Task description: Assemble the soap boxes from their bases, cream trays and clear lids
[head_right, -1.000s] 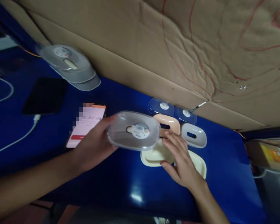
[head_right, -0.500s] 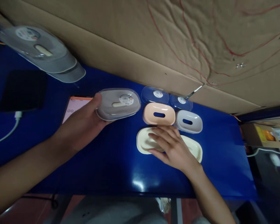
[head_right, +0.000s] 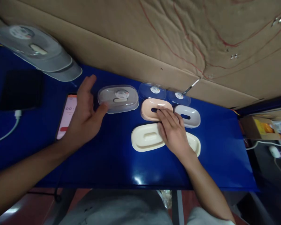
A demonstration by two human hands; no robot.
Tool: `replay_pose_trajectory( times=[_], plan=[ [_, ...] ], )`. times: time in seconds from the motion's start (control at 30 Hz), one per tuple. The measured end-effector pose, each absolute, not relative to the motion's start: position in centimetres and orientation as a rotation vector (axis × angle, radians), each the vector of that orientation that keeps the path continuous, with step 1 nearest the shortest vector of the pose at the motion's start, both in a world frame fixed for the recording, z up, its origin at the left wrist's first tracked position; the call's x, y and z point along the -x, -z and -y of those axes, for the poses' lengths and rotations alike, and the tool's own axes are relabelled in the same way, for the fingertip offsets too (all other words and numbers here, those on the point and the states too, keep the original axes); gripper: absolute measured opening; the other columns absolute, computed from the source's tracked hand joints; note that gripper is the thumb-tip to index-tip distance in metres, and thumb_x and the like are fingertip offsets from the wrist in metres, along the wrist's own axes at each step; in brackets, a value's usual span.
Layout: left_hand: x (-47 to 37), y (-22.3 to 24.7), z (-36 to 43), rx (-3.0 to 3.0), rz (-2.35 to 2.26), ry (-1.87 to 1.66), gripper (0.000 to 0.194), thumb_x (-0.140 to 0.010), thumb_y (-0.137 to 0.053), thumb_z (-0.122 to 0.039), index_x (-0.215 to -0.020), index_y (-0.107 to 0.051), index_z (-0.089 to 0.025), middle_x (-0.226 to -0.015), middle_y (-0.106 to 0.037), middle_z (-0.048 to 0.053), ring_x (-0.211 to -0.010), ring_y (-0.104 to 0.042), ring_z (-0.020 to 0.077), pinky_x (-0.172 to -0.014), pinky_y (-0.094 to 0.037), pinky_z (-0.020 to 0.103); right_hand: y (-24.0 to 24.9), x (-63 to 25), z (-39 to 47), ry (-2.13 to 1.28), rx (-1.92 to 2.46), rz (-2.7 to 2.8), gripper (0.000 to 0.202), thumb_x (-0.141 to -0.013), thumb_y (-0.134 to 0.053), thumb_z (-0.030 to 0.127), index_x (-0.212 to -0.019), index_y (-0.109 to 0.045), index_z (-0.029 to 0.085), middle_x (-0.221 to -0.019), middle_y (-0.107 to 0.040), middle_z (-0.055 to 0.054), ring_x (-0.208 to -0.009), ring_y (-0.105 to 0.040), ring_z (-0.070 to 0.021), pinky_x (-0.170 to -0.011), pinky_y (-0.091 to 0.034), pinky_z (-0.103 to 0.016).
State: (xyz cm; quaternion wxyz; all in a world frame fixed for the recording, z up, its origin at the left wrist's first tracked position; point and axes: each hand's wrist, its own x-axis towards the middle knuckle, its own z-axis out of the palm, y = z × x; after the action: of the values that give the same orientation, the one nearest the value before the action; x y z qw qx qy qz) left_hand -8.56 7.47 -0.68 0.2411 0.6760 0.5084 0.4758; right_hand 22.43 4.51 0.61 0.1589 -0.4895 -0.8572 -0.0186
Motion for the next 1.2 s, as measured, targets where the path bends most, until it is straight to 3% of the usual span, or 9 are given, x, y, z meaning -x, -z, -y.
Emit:
replay_pose_trajectory(
  times=[0.1,0.17,0.27,0.47,0.63,0.7,0.9,1.03,1.2],
  plan=[
    [7.1,-0.5,-5.0,-2.116,-1.181,-1.128,0.053,-0.105,-0.064,-0.036,-0.154,-0.047,-0.026,-0.161,-0.054,0.012,-0.151,-0.05,0.0302,-0.125,-0.042,0.048,0.2,-22.9,-5.3,0.106,1.433,2.43,0.034,-0.111,-0.054,0.023,-0.143,-0.065,0.02,-0.143,-0.074,-0.011,-0.138,-0.066,-0.0311,-0.118,-0.042,-0.055],
    [6.1,-0.4,-3.6,-2.243,-1.078,-0.853,0.079,-0.093,-0.079,-0.053,-0.157,-0.042,-0.025,-0.157,-0.057,0.016,-0.145,-0.055,0.0361,-0.12,-0.046,0.053,0.2,-23.0,-5.5,0.094,1.414,2.388,0.028,-0.11,-0.057,0.023,-0.135,-0.069,0.022,-0.134,-0.079,-0.009,-0.128,-0.072,-0.0294,-0.113,-0.044,-0.052],
    [4.8,0.6,-2.5,-2.351,-1.122,-0.559,0.108,-0.08,-0.091,-0.056,-0.163,-0.031,-0.022,-0.156,-0.057,0.021,-0.143,-0.055,0.0432,-0.116,-0.045,0.061,-0.6,-22.9,-5.1,0.009,1.367,2.245,0.022,-0.108,-0.061,0.024,-0.127,-0.072,0.023,-0.123,-0.082,-0.008,-0.116,-0.076,-0.0276,-0.106,-0.048,-0.048],
    [4.5,1.2,-3.1,-2.142,-1.249,-0.632,0.077,-0.095,-0.071,-0.032,-0.161,-0.035,-0.018,-0.145,-0.066,0.018,-0.135,-0.062,0.037,-0.112,-0.046,0.055,-2.1,-22.5,-4.2,-0.2,1.185,2.233,0.025,-0.106,-0.062,0.021,-0.129,-0.07,0.027,-0.122,-0.08,-0.007,-0.117,-0.074,-0.0273,-0.104,-0.052,-0.047],
    [4.6,0.8,-3.3,-2.055,-1.246,-0.582,0.104,-0.079,-0.086,-0.063,-0.163,-0.039,-0.022,-0.165,-0.046,0.022,-0.15,-0.042,0.049,-0.12,-0.034,0.064,-2.8,-23.6,-4.0,-0.215,1.147,2.349,0.032,-0.106,-0.058,0.02,-0.134,-0.068,0.031,-0.123,-0.079,-0.007,-0.119,-0.073,-0.0303,-0.106,-0.052,-0.053],
    [3.9,1.1,-3.0,-2.097,-1.237,-0.549,0.108,-0.073,-0.09,-0.066,-0.16,-0.044,-0.022,-0.168,-0.041,0.024,-0.152,-0.038,0.0522,-0.121,-0.028,0.068,-3.2,-24.0,-3.8,-0.199,1.157,2.31,0.031,-0.105,-0.058,0.021,-0.132,-0.069,0.031,-0.121,-0.079,-0.006,-0.116,-0.074,-0.0311,-0.106,-0.052,-0.054],
    [2.7,1.6,-3.3,-2.061,-1.203,-0.621,0.081,-0.078,-0.088,-0.046,-0.144,-0.057,-0.013,-0.157,-0.053,0.029,-0.146,-0.046,0.052,-0.121,-0.025,0.068,-3.4,-23.8,-3.4,-0.17,1.104,2.349,0.032,-0.106,-0.056,0.02,-0.134,-0.066,0.032,-0.122,-0.079,-0.006,-0.116,-0.074,-0.0301,-0.109,-0.052,-0.055],
    [3.8,0.3,-3.8,-1.544,-1.056,-0.871,0.08,-0.08,-0.086,-0.045,-0.148,-0.051,-0.021,-0.153,-0.058,0.019,-0.138,-0.056,0.0431,-0.118,-0.041,0.059,-2.9,-23.5,-3.2,-0.246,1.131,2.318,0.032,-0.107,-0.057,0.02,-0.136,-0.062,0.031,-0.131,-0.075,-0.009,-0.125,-0.07,-0.0301,-0.108,-0.055,-0.052],
    [4.4,-0.9,-3.8,-0.73,-0.73,-0.869,0.091,-0.082,-0.085,-0.026,-0.159,-0.039,-0.032,-0.145,-0.067,0.01,-0.134,-0.066,0.0327,-0.116,-0.048,0.05,-1.8,-22.5,-3.3,-0.421,1.118,2.373,0.03,-0.109,-0.055,0.02,-0.138,-0.057,0.029,-0.136,-0.072,-0.011,-0.136,-0.066,-0.0293,-0.109,-0.058,-0.051]
  ],
)
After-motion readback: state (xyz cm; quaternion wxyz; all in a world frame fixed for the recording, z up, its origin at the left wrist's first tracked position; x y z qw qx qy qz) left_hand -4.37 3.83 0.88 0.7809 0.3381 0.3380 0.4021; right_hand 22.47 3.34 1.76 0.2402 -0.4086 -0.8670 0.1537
